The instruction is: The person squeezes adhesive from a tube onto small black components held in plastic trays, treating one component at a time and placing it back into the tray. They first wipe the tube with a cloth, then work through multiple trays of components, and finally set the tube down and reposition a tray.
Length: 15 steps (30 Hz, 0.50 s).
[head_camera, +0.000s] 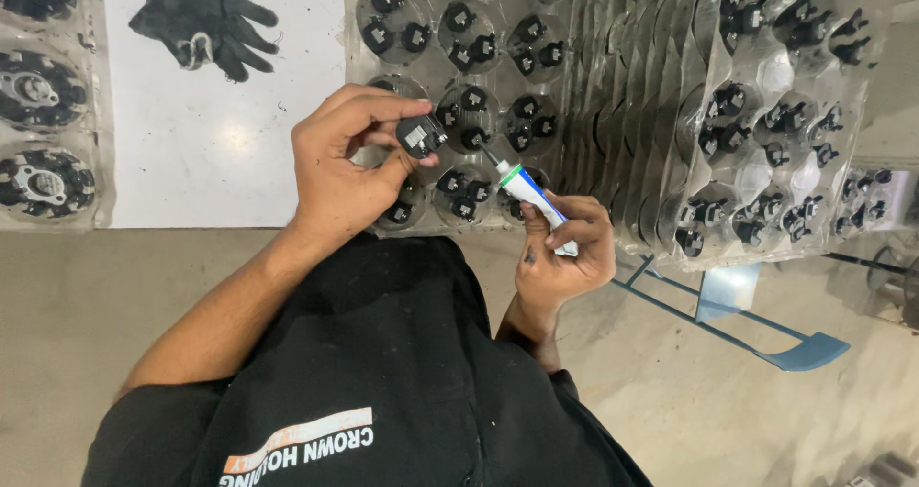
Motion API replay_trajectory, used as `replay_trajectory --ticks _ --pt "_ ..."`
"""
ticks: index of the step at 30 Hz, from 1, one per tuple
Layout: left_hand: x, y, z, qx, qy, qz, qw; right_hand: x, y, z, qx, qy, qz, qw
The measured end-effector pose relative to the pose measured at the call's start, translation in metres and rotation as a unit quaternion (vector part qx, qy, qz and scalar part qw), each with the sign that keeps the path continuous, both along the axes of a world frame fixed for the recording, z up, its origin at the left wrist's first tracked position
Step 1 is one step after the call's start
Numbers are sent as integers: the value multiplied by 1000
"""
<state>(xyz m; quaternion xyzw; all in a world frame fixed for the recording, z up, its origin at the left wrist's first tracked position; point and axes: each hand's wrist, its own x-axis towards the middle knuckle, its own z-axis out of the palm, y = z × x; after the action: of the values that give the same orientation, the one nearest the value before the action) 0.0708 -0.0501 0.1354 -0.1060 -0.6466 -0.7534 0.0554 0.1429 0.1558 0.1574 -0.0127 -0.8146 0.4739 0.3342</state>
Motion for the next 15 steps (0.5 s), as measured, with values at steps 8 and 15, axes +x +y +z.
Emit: replay_trajectory --ticks 8,15 --pt "-1 4 -1 -97 30 21 995 9 12 -13 -33 -9 2 999" --pt "-100 28 -107 -45 -118 -58 990 12 21 -30 -34 -41 15 998"
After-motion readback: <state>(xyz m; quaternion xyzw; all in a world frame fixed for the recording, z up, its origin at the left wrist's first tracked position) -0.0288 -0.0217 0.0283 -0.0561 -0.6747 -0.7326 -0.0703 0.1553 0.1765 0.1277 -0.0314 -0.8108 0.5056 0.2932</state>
